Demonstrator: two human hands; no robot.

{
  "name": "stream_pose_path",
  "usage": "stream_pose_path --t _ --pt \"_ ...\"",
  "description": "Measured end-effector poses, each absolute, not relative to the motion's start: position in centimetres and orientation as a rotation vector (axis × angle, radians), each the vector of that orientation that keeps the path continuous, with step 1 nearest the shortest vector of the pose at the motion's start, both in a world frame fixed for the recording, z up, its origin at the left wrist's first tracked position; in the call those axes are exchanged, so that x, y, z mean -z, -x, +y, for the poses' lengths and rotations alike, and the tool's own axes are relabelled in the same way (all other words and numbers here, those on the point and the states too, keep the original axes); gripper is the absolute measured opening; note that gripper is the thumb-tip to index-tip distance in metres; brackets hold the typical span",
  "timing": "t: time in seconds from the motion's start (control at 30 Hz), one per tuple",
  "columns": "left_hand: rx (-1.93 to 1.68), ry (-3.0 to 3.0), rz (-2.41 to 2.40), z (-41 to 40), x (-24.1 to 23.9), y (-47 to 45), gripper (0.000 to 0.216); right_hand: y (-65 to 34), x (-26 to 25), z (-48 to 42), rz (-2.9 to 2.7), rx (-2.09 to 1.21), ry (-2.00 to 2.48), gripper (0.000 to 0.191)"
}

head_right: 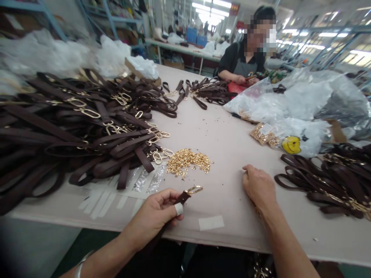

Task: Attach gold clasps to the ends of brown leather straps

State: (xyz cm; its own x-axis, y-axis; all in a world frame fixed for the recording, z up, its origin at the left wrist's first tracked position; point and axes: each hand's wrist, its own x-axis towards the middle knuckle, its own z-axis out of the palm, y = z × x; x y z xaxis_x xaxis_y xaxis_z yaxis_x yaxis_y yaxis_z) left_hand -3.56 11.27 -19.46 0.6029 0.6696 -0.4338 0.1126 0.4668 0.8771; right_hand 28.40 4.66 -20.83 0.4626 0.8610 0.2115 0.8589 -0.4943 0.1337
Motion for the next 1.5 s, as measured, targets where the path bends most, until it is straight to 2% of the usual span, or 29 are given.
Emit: stream_pose_path --t 0.1,0.2,0.27,0.33,0.47,0.7,1.03,1.13,1.2,1.3,1.4,1.5 --pt "-0.422 -1.072 0.876 11.2 19.6 3.6 0.024 -26.3 21.1 4.0 1.762 -0.213 -3.039 0.020" --pt "-0.463 -1.076 0.856 11.3 20.0 3.5 0.028 -21.6 21.6 2.9 1.987 0.284 -3.426 0.020" --pt "-0.492 -1.085 0.841 11.3 20.3 3.4 0.030 -17.7 22.0 2.3 2.153 0.590 -3.506 0.020" --pt "-0.507 -1.110 0.837 11.1 20.4 3.3 0.028 -14.3 22.5 2.0 2.339 0.719 -3.483 0.015" --pt "-0.536 -1.162 0.818 10.7 20.5 3.4 0.023 -10.4 23.2 2.5 2.597 0.710 -3.358 0.007" --pt "-0.652 -1.416 0.795 10.3 21.2 4.1 0.031 -9.3 23.7 2.4 2.573 0.462 -3.417 0.007" --pt "-0.705 -1.674 0.732 9.9 21.0 4.4 0.036 -8.7 23.6 1.6 2.245 0.715 -3.640 0.011" --pt "-0.714 -1.717 0.698 9.8 21.2 4.4 0.037 -8.6 23.2 1.6 2.094 0.980 -3.770 0.016" --pt "-0.713 -1.753 0.686 9.8 21.1 4.5 0.039 -8.4 23.0 1.7 1.958 1.273 -3.863 0.024" --pt "-0.683 -1.814 0.662 9.6 20.5 4.5 0.042 -8.4 23.1 1.6 1.667 1.793 -3.899 0.042" --pt "-0.656 -1.850 0.656 9.3 19.7 4.4 0.041 -8.7 23.3 1.5 1.330 2.147 -3.867 0.065" --pt "-0.592 -1.952 0.683 9.6 18.8 4.3 0.031 -9.2 23.5 1.5 1.102 2.476 -3.753 0.074"
